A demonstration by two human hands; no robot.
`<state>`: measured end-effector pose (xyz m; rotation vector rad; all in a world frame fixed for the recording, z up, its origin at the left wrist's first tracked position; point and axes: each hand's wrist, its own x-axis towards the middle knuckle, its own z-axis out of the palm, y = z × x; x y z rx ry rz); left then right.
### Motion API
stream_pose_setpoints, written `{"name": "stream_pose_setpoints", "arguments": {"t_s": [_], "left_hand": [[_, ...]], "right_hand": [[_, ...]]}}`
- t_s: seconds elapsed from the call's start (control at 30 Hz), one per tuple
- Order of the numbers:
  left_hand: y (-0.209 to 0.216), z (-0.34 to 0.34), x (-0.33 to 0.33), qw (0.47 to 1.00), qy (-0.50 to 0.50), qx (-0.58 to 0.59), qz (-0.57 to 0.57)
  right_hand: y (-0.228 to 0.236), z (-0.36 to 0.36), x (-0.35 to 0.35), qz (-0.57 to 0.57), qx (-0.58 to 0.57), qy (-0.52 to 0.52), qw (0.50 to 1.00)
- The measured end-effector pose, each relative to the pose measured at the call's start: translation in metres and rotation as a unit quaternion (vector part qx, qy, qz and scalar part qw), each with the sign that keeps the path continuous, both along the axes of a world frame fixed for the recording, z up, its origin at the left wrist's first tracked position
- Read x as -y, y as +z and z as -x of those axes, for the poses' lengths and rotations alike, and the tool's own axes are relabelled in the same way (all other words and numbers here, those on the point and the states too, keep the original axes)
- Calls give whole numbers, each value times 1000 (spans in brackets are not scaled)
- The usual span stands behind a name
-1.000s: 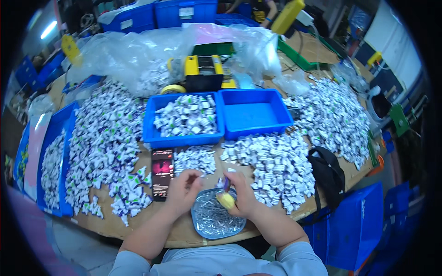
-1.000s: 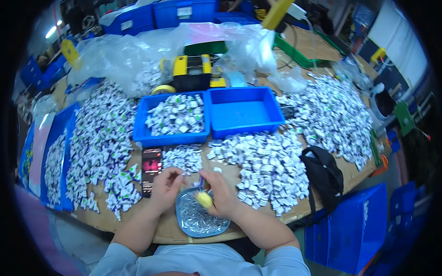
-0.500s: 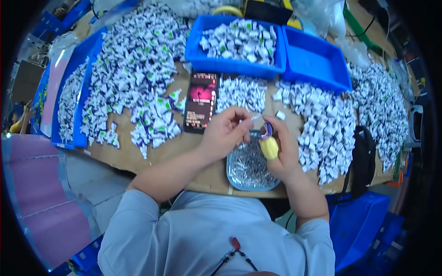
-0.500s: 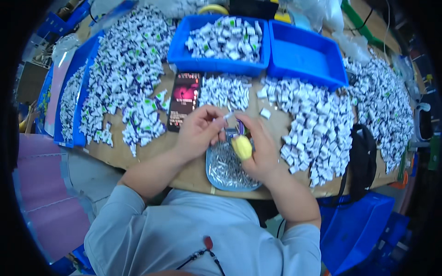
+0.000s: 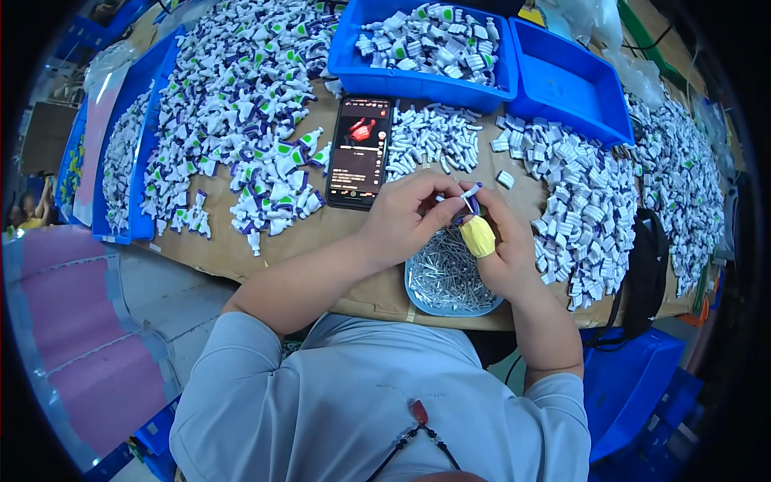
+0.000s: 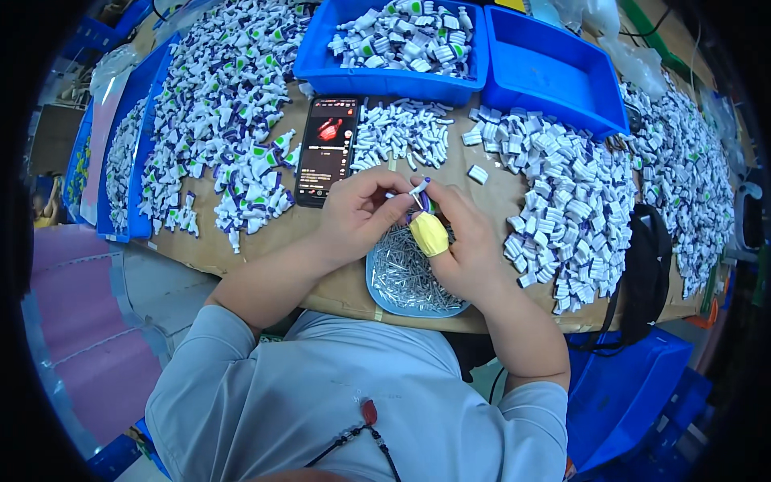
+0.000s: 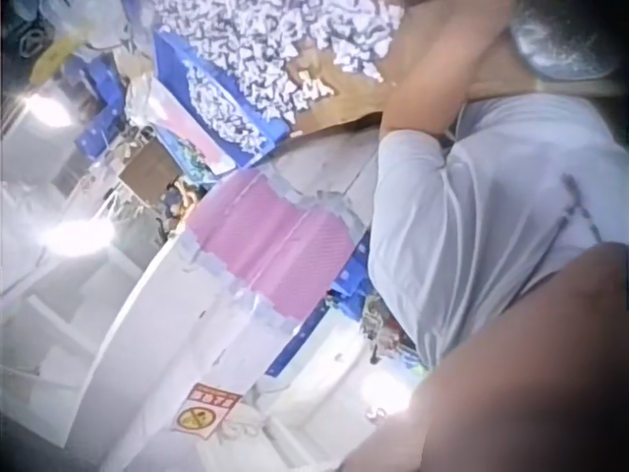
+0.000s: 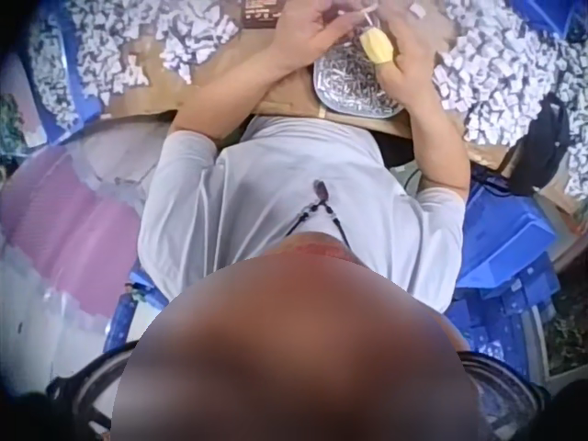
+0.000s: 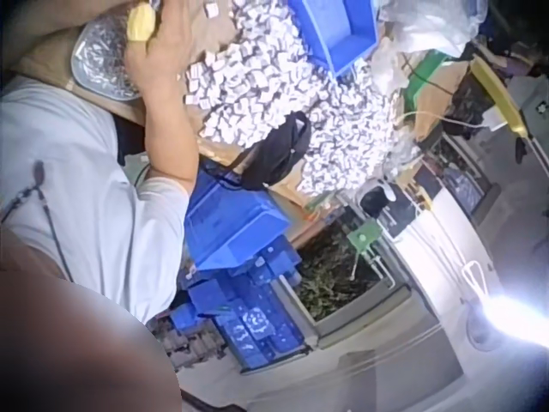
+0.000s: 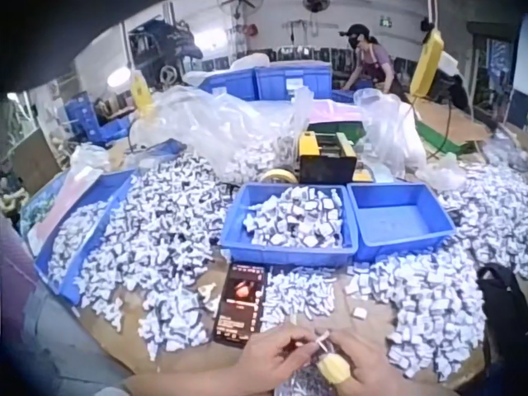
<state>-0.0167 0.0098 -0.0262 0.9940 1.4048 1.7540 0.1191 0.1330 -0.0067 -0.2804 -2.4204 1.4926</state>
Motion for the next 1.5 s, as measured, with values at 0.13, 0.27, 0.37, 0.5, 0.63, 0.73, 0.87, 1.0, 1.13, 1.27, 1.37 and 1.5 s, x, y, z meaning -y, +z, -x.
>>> {"name": "stream_pose_setpoints", "arguments": {"t_s": [0.13,0.27,0.37,0.5,0.63,0.73,0.87,1.0,1.13,1.27,1.37,1.5], "left_hand": [[7,4,-1,974,55,-220,-14],[4,6,-2,953,84,-288,-34],[10,6,-1,956,71,-283,-23],[7,6,-3,948,74,-306,-32],[12,4,1,994,6,-106,17],[9,4,1,995,-35,71,55],[5,5,-2,989,-42,144,8],[6,6,0,991,-39,130,7],[-1,5,-3,999,11,30,-6],[-2,7,-4,992,54,-113,-15],[-3,10,-1,987,16,-158,-21],[2,11,1,976,31,-215,-11]], "right_hand": [[-5,3,2,37,-52,-32,997],[3,2,0,85,17,-17,996],[4,1,-2,147,51,-8,988],[5,3,1,170,31,-13,985],[3,3,1,216,-30,-20,976],[2,2,2,236,-42,-13,971],[-2,3,4,217,-49,-29,974],[-2,2,2,207,-38,-26,977],[5,1,3,189,-2,-27,982],[3,1,4,183,-5,-26,983],[-2,-2,3,142,5,-25,990],[-1,-2,4,116,26,-52,992]]}}
